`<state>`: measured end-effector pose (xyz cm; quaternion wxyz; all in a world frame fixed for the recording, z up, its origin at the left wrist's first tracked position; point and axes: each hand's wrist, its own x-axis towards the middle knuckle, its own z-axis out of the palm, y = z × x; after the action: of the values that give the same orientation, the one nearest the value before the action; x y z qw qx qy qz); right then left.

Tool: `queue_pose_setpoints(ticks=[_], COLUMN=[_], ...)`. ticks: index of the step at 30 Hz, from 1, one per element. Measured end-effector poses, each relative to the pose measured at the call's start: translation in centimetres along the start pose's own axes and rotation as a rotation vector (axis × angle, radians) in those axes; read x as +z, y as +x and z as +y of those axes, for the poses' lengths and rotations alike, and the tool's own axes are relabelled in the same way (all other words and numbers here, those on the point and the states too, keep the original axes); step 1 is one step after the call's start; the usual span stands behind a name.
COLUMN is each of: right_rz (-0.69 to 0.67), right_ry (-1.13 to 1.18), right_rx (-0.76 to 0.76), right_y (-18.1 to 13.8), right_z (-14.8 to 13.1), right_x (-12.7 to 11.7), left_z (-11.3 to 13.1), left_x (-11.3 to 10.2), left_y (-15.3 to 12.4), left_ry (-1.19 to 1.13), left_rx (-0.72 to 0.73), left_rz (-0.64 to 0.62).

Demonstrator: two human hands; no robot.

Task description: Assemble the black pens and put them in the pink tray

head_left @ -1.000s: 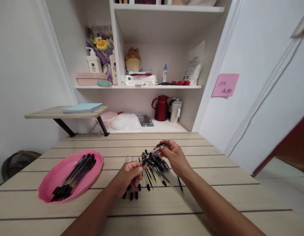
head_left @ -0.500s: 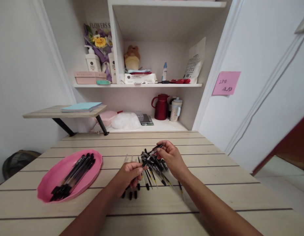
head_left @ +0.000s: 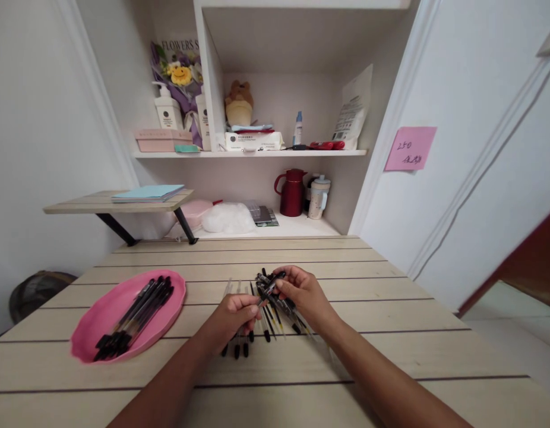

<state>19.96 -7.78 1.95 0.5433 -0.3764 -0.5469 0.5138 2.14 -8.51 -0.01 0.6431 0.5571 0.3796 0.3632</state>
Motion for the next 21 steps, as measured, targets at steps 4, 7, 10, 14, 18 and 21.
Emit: queue_pose_setpoints(ticks=[4,7,10,14,18,21], right_rz=[-0.022,-0.005,-0.013,-0.026,-0.023,-0.019], right_ry=[0.033,0.028,0.032,0.038,0.050,0.050], right_rx=[-0.014,-0.014,-0.003,0.008,0.008,0.002], right_y=[-0.1,-0.1,-0.3,-0.4,-0.5,-0.6], right_z=[0.8,1.1,1.2,1.4,1.5,1.4], right_x=[0.2,0.3,0.4,0.6,0.6,0.6], left_z=[-0.3,-0.1,-0.1,-0.4,-0.6,-0.5], left_x=[0.1,0.1,0.2,0.5,0.7,0.7], left_y=[0.0,0.0,0.0,0.1,0.1,0.1], left_ry=[0.063,0.132,0.154,0.127,0.067,0.057], left_rx=[-0.034,-0.016,0.059,0.058,0.044,0.035], left_rz=[0.004,-0.021,-0.026,-0.005,0.016,0.013])
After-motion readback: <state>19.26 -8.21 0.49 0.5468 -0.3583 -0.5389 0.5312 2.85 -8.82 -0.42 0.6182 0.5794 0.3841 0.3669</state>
